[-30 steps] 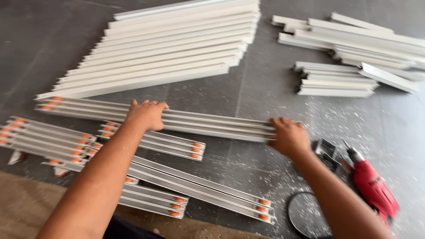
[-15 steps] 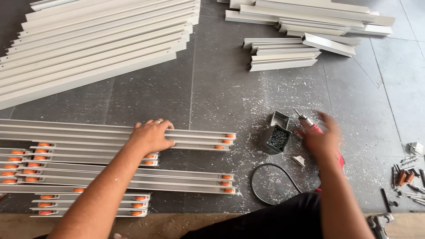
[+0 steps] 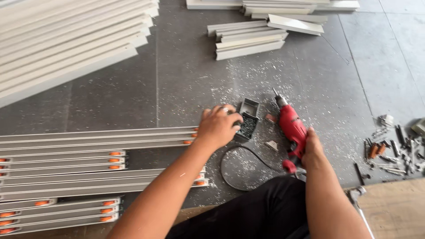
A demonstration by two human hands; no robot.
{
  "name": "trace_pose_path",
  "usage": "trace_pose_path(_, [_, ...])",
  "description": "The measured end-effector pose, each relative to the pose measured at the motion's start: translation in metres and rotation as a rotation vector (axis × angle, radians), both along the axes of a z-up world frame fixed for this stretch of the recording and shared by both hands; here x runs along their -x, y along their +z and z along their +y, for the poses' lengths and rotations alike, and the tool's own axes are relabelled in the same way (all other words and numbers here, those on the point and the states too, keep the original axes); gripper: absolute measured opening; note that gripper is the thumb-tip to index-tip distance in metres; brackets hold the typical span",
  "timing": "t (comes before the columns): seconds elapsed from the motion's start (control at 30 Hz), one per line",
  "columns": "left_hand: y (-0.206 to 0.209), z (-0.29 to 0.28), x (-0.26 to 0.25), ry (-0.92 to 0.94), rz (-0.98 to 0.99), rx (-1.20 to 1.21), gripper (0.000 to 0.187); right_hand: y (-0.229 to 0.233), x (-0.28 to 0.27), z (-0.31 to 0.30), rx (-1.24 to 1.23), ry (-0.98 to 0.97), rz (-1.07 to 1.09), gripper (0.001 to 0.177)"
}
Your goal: The person sits on the floor and uses a red power drill to fasten screws into long, silver metal profiles. They repeatedly pick up profiles, align them, and drive screws into pre-drilled holes. After assembling several units, the person stacks the finished frames and begins handling white rectangular panels.
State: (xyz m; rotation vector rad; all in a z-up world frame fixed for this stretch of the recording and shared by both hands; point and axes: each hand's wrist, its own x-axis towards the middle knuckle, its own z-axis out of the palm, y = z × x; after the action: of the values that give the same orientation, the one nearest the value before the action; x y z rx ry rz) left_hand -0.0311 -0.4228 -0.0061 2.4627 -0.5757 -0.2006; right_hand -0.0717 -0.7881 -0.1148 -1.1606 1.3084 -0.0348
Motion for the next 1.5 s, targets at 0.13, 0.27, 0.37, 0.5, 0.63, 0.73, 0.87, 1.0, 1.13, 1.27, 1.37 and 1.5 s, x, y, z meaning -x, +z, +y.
trace_pose_path(0.13, [-0.003,-0.045,-0.009,-0.026,0.092,-0.184,0.029,0.033,0.008,0.015,-0.227,0.17,-0.07,0.048])
trace_pose_path(0.27, [-0.01,-0.056,-0.013,-0.051,0.098,-0.29,0.011,0.055,0.0,0.034,-0.367,0.01,-0.211,0.045])
trace_pose_path(0.37, [-0.01,-0.055,-0.012,-0.016,0.1,-0.256,0.012,0.08,0.008,0.045,-0.429,0.105,-0.496,0.054])
trace_pose_path(0.5, [-0.006,-0.054,-0.011,-0.045,0.152,-0.27,0.019,0.13,0.021,0.082,-0.747,0.012,-0.945,0.064])
trace_pose_path(0.63, [-0.005,-0.051,-0.014,-0.026,0.136,-0.172,0.015,0.169,0.046,0.12,-0.791,0.117,-1.277,0.08])
trace_pose_path(0.73, [-0.015,-0.04,-0.019,0.099,0.048,0.205,0.018,0.182,0.07,0.123,-0.807,0.203,-1.335,0.084])
trace_pose_path(0.87, [-0.031,-0.007,-0.015,0.411,0.175,0.678,0.015,0.181,0.088,0.12,-0.598,0.363,-1.123,0.092])
trace_pose_path(1.0, [-0.025,0.055,0.008,0.692,0.681,1.325,0.019,0.171,0.088,0.14,-0.571,0.448,-0.997,0.087])
trace_pose_path(1.13, [-0.013,0.102,0.031,0.764,0.809,1.619,0.025,0.162,0.076,0.169,-0.592,0.628,-0.81,0.079])
trace_pose_path(1.27, [-0.012,0.133,0.041,0.84,0.856,1.782,0.024,0.167,0.07,0.191,-0.546,0.832,-0.654,0.081])
trace_pose_path(1.37, [-0.018,0.141,0.045,0.886,0.851,1.798,0.026,0.166,0.067,0.201,-0.502,0.925,-0.581,0.078])
trace_pose_path(1.5, [-0.026,0.148,0.049,0.887,0.855,1.781,0.022,0.16,0.061,0.2,-0.506,0.983,-0.549,0.077])
